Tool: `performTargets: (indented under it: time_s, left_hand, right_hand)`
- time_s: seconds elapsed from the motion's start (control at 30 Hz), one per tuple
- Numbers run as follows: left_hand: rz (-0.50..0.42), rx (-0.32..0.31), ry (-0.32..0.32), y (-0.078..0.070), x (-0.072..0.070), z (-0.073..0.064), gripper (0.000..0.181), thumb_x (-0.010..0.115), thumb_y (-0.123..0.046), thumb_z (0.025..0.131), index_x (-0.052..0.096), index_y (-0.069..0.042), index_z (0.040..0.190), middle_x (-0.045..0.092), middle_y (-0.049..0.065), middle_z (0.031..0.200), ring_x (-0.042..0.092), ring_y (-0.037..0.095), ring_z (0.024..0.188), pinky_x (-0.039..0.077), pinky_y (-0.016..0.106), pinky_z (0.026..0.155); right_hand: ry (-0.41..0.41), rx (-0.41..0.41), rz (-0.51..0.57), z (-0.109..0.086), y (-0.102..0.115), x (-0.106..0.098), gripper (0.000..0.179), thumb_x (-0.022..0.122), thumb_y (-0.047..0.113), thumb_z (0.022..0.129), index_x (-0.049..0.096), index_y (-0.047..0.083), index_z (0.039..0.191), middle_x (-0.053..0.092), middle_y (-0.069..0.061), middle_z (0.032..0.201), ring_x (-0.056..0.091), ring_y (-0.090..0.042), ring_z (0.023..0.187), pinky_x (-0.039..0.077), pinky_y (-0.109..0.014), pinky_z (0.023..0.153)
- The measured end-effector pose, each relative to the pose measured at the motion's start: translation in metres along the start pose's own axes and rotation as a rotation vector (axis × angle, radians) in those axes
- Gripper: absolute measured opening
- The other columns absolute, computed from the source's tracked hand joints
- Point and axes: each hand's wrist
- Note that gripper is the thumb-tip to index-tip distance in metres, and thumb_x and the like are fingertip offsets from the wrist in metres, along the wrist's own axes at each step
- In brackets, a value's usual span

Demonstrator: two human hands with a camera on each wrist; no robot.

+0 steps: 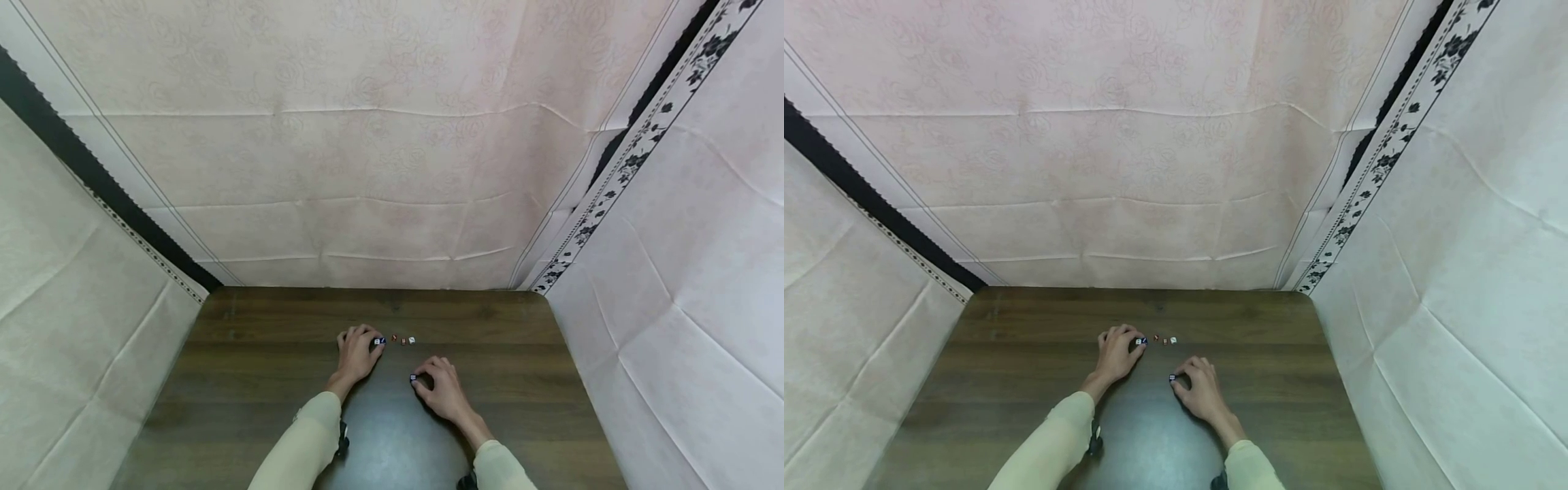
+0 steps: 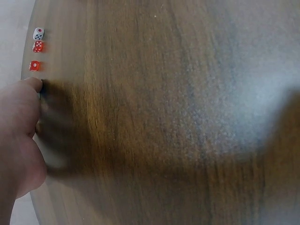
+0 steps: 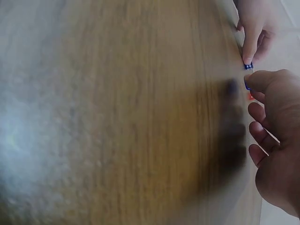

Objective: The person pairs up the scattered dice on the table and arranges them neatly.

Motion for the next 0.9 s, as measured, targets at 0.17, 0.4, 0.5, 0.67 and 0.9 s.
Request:
performTargets:
  time_s: [0.17,0.4,0.5,0.67,0.9]
  left_hand:
    - [0.010,-0.022,0.028,-0.002,-0.002,0.001,0.014,0.083,-0.023,0.105,0.085,-0.014,0.115,0.077,0.010,0.130,0.064,0.039,0.127,0.034,0.074,0.119]
    - [0.018,-0.031,0.036,-0.005,-0.006,0.000,0.012,0.083,-0.023,0.105,0.085,-0.015,0.114,0.077,0.008,0.130,0.064,0.038,0.128,0.035,0.074,0.119]
    - [0.006,-0.015,0.011,-0.003,-0.003,-0.001,0.012,0.084,-0.021,0.104,0.085,-0.014,0.113,0.077,0.009,0.128,0.064,0.039,0.125,0.035,0.075,0.116]
    - [0.002,-0.015,0.009,-0.003,-0.003,-0.001,0.012,0.084,-0.021,0.103,0.084,-0.014,0.113,0.077,0.010,0.129,0.064,0.040,0.124,0.035,0.075,0.115]
    - [0.012,-0.045,0.050,-0.006,-0.006,0.000,0.012,0.083,-0.023,0.105,0.084,-0.015,0.115,0.076,0.009,0.132,0.064,0.038,0.127,0.035,0.073,0.118]
  right_hand:
    - [0.034,-0.025,-0.003,-0.003,0.004,0.002,0.013,0.090,0.020,0.098,0.085,0.020,0.110,0.074,0.006,0.110,0.061,-0.014,0.106,0.046,-0.041,0.097]
    - [0.033,-0.087,-0.018,-0.009,0.009,0.007,0.012,0.091,0.017,0.096,0.084,0.018,0.107,0.074,0.005,0.108,0.064,-0.015,0.106,0.048,-0.044,0.097]
    - [0.033,-0.092,-0.016,-0.010,0.011,0.007,0.012,0.091,0.017,0.096,0.084,0.017,0.106,0.074,0.006,0.108,0.064,-0.015,0.105,0.048,-0.044,0.096]
    - [0.049,-0.079,-0.012,-0.012,0.013,0.008,0.012,0.091,0.018,0.097,0.084,0.018,0.107,0.074,0.005,0.109,0.063,-0.016,0.106,0.047,-0.044,0.096]
    - [0.052,-0.080,-0.029,-0.012,0.011,0.009,0.012,0.092,0.018,0.096,0.085,0.019,0.106,0.073,0.007,0.109,0.062,-0.015,0.106,0.046,-0.041,0.094]
Point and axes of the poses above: each hand's wrist, its own z-axis towards the middle knuckle, its own x-axis out of the palm, y = z × x
